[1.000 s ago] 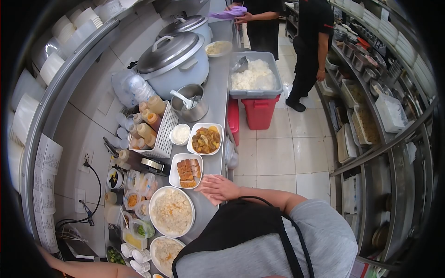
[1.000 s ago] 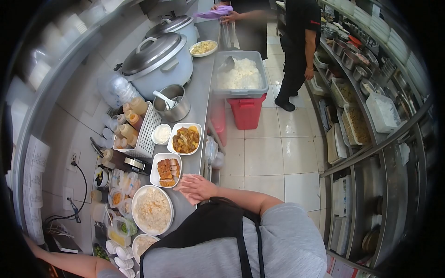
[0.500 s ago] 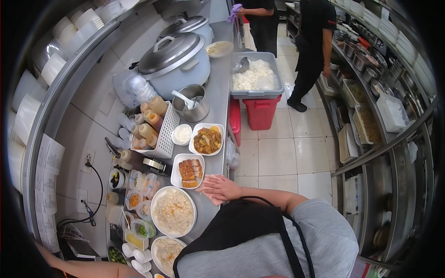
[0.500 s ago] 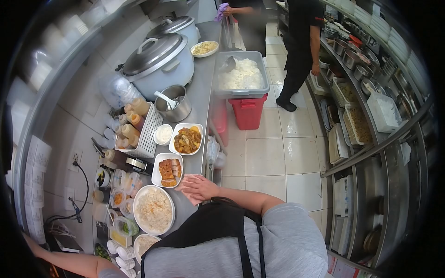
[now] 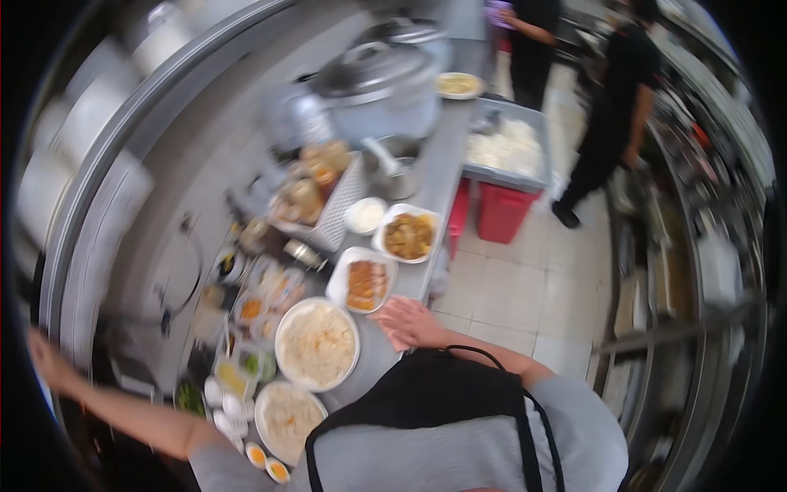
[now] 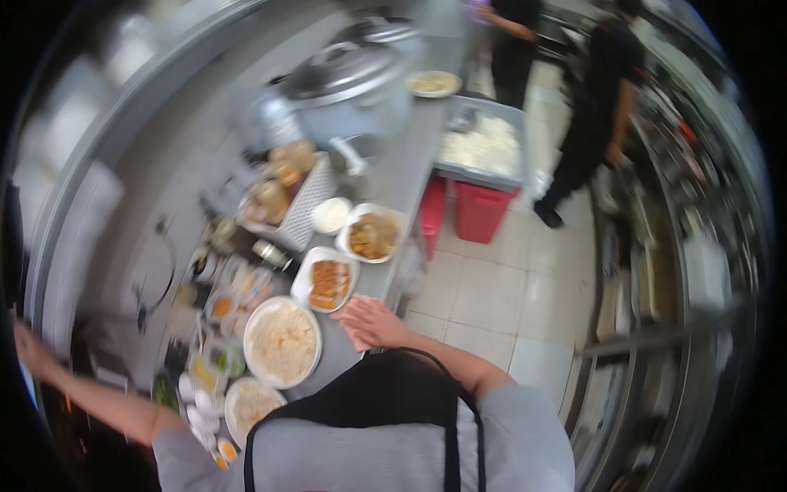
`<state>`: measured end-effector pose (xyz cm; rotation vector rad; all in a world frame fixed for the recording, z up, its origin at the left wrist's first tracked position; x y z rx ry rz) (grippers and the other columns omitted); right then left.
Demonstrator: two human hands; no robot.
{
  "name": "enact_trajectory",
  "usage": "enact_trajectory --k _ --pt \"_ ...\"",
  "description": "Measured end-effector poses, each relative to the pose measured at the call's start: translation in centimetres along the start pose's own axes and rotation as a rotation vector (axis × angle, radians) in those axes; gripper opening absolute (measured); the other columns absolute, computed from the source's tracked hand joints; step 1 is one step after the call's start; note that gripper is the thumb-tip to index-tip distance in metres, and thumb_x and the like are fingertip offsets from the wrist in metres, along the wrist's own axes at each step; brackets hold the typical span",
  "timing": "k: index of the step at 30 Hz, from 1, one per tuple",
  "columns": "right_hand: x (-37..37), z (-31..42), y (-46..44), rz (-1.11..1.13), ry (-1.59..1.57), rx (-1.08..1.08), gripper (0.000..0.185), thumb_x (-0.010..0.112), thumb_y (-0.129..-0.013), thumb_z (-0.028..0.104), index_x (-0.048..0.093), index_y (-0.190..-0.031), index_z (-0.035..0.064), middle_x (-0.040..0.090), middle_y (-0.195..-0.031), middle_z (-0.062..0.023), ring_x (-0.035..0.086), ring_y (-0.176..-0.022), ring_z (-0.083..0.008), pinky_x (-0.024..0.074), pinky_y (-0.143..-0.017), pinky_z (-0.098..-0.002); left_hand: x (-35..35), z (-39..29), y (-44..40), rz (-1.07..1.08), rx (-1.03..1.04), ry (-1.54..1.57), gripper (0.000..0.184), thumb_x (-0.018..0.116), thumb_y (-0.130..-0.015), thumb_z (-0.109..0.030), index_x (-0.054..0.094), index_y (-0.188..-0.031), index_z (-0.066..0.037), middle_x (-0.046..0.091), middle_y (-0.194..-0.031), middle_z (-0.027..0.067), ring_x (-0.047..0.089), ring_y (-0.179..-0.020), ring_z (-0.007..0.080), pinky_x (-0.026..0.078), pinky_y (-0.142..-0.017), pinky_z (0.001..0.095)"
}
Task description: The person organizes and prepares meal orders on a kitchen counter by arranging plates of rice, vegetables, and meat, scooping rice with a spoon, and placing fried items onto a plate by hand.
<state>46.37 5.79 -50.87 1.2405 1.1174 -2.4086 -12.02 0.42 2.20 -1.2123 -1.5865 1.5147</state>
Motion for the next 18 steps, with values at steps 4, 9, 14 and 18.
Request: enact_trajectory --k 4,9,14,18 --pt "0.7 0.2 -0.1 0.042 0.063 0.03 0.04 0.05 -0.083 0.029 0.049 -0.12 0.0152 0.041 -0.13 -0.0077 0.033 -0.123 -0.0297 0.0247 -0.097 -0.046 -1.1 -2.8 1.1 -0.076 -0.045 0.3 0.043 0.047 -0.085 -0.044 0.063 -0.1 -0.008 0.064 -0.097 0.0101 0.059 -0.089 0.0247 0.043 -0.08 0.0339" --pt "0.4 1.1 -1.0 0.109 0.022 -0.05 0.038 0.049 -0.083 0.028 0.051 -0.119 0.0138 0.041 -0.13 -0.008 0.031 -0.124 -0.0295 0.0225 -0.098 -0.0475 -5.6 -9.3 2.1 -0.229 -0.002 0.049 0.034 0.05 -0.079 -0.04 0.066 -0.079 -0.011 0.062 -0.077 0.012 0.059 -0.076 0.0298 0.044 -0.067 0.039" --pt "0.5 1.3 -1.0 0.113 0.06 -0.057 0.039 0.046 -0.084 0.027 0.05 -0.12 0.0141 0.041 -0.131 -0.0078 0.032 -0.124 -0.0289 0.021 -0.099 -0.0476 -7.3 -12.6 3.0 -0.273 0.081 0.189 0.025 0.05 -0.08 -0.019 0.053 -0.065 0.0 0.054 -0.066 0.0184 0.053 -0.067 0.0347 0.039 -0.06 0.0415" --pt "0.7 1.5 -0.7 0.106 0.124 -0.057 0.04 0.045 -0.085 0.028 0.049 -0.122 0.0142 0.041 -0.13 -0.0082 0.032 -0.124 -0.028 0.0207 -0.1 -0.0475 -7.6 -12.7 2.8 -0.269 0.136 0.147 0.025 0.05 -0.079 -0.019 0.053 -0.065 0.001 0.054 -0.066 0.0179 0.053 -0.067 0.035 0.039 -0.061 0.0422"
Point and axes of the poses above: each hand's wrist, its own y-axis away from the middle knuckle, its own x-axis out of the palm, z = x × y, the point moved 3 cm from there along -y, towards the middle knuckle
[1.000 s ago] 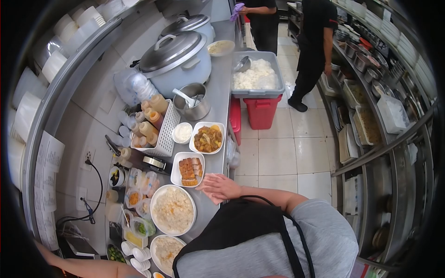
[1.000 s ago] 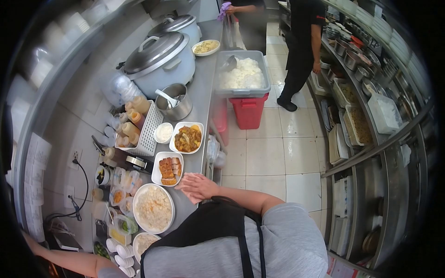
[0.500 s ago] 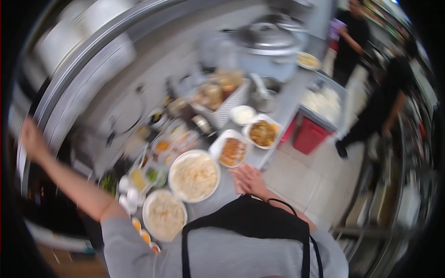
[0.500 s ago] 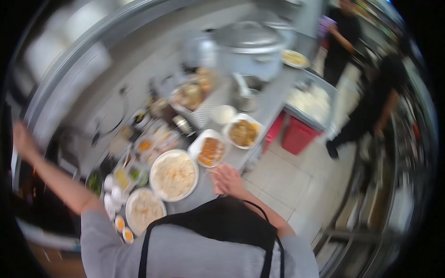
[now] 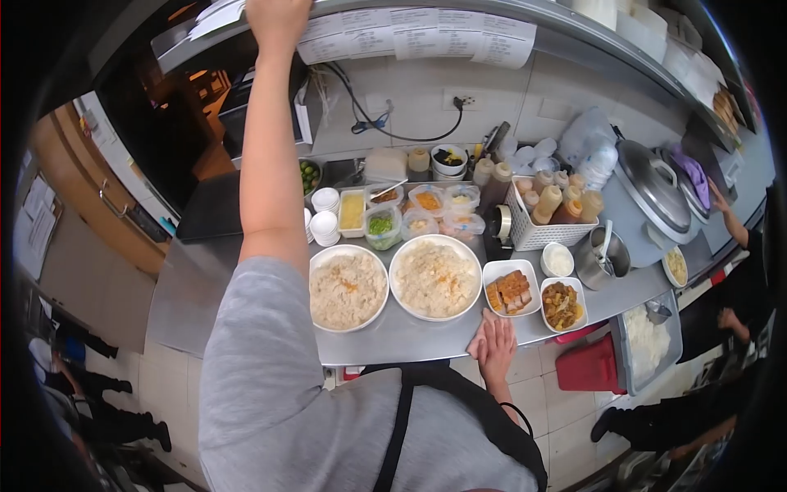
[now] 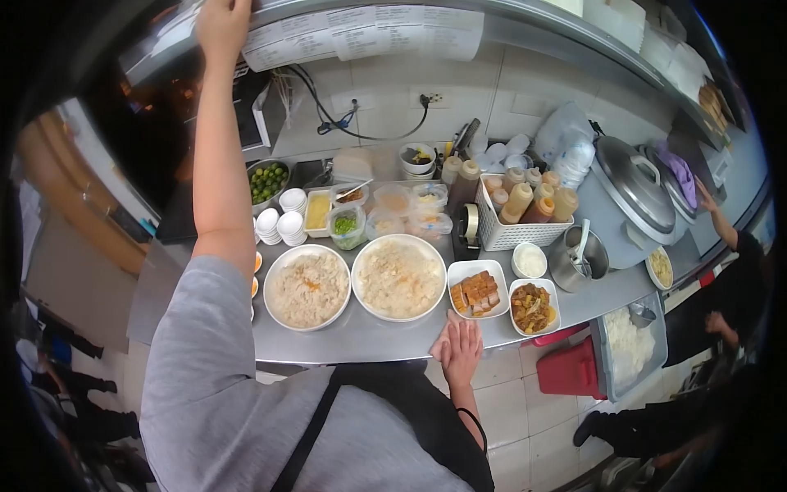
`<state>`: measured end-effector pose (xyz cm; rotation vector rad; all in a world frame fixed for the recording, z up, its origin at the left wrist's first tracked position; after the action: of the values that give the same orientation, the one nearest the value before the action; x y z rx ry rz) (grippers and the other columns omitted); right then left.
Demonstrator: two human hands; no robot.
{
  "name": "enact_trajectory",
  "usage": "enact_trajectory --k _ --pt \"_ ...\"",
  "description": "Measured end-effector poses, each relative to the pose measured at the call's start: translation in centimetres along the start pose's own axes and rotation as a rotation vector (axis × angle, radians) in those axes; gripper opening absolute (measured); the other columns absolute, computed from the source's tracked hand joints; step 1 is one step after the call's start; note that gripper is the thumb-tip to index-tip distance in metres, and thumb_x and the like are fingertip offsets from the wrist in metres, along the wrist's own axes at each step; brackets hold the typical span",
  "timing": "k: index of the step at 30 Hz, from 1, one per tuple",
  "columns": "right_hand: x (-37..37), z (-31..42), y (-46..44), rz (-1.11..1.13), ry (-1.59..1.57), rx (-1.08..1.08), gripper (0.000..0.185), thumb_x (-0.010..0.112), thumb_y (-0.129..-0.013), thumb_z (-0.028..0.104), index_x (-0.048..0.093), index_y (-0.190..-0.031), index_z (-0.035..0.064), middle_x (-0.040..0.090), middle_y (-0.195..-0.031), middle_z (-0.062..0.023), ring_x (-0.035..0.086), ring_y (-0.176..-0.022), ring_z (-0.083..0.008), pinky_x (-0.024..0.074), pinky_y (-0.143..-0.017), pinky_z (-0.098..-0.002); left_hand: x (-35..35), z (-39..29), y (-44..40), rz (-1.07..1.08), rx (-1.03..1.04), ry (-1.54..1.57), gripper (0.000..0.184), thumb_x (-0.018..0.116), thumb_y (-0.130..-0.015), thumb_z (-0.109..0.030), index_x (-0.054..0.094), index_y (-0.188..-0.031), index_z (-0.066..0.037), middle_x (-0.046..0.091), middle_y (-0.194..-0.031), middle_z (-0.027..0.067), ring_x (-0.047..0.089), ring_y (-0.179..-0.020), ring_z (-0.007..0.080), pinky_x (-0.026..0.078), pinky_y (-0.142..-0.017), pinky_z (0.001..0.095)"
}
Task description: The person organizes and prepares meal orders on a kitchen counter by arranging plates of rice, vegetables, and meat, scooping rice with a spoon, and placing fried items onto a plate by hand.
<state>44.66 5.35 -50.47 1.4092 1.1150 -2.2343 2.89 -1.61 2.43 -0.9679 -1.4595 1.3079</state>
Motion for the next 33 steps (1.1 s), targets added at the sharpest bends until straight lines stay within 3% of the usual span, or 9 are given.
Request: enact_trajectory --k 8,14,17,23,25,29,33 --pt "0.3 -0.2 0.2 -0.009 0.006 -0.025 0.041 0.044 -0.086 0.029 0.047 -0.124 0.0132 0.041 -0.13 -0.0093 0.031 -0.124 -0.0287 0.0212 -0.1 -0.0476 -0.5 -0.6 -0.1 0.111 -0.116 -0.003 0.024 0.05 -0.077 -0.02 0.055 -0.066 0.001 0.056 -0.07 0.0175 0.053 -0.07 0.0346 0.041 -0.064 0.0415" --pt "0.3 0.5 0.0 0.041 -0.005 -0.001 0.044 0.041 -0.087 0.028 0.042 -0.127 0.011 0.036 -0.134 -0.0117 0.026 -0.128 -0.0323 0.0197 -0.101 -0.0478 -0.2 -0.1 -0.1 0.077 -0.065 -0.052 0.024 0.05 -0.077 -0.02 0.054 -0.066 0.001 0.056 -0.073 0.0189 0.053 -0.074 0.0355 0.041 -0.067 0.0428" --pt "0.4 1.6 -0.1 -0.041 0.02 -0.024 0.046 0.04 -0.087 0.029 0.04 -0.129 0.0105 0.034 -0.135 -0.0126 0.024 -0.129 -0.0328 0.0175 -0.101 -0.0502 -0.3 -0.3 -0.1 0.062 -0.048 -0.035 0.024 0.05 -0.077 -0.02 0.054 -0.065 0.001 0.056 -0.072 0.0192 0.053 -0.073 0.0354 0.041 -0.067 0.0433" --pt "1.2 8.7 0.0 0.16 0.035 -0.182 0.051 0.043 -0.085 0.035 0.04 -0.128 0.0086 0.033 -0.136 -0.0135 0.023 -0.129 -0.0339 0.0166 -0.103 -0.051 -0.4 -0.1 -0.2 0.061 -0.078 -0.029 0.023 0.05 -0.077 -0.019 0.054 -0.065 0.0 0.056 -0.072 0.0178 0.052 -0.073 0.0352 0.041 -0.067 0.0431" --pt "1.4 11.1 0.3 0.209 -0.091 -0.345 0.052 0.046 -0.083 0.035 0.041 -0.128 0.0092 0.035 -0.135 -0.0132 0.025 -0.128 -0.0339 0.0188 -0.102 -0.0515 -0.2 -0.2 0.0 0.035 -0.04 -0.047 0.023 0.05 -0.077 -0.019 0.054 -0.065 0.0 0.056 -0.072 0.0173 0.052 -0.073 0.0352 0.041 -0.067 0.043" --pt "2.5 11.3 0.4 0.296 -0.206 -0.463 0.053 0.052 -0.08 0.036 0.041 -0.128 0.0148 0.035 -0.135 -0.0095 0.028 -0.127 -0.0298 0.0257 -0.096 -0.0536 -0.3 -0.2 0.2 0.025 -0.029 -0.019 0.023 0.051 -0.077 -0.019 0.055 -0.066 0.001 0.056 -0.072 0.0172 0.052 -0.073 0.0351 0.041 -0.067 0.043" --pt "0.7 8.5 -0.3 0.325 -0.125 -0.332 0.05 0.052 -0.08 0.036 0.044 -0.126 0.0206 0.036 -0.134 -0.0072 0.028 -0.127 -0.0302 0.0265 -0.096 -0.0517 -0.4 0.0 0.1 0.019 -0.013 -0.006 0.022 0.051 -0.077 -0.017 0.055 -0.066 0.001 0.056 -0.071 0.0178 0.052 -0.072 0.0348 0.041 -0.067 0.0421"
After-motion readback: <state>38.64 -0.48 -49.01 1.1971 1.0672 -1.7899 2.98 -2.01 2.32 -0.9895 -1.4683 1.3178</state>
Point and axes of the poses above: each hand's wrist, its own y-axis away from the middle knuckle, its own x-axis out of the palm, z = x × y, the point moved 3 cm from there along -y, towards the middle knuckle
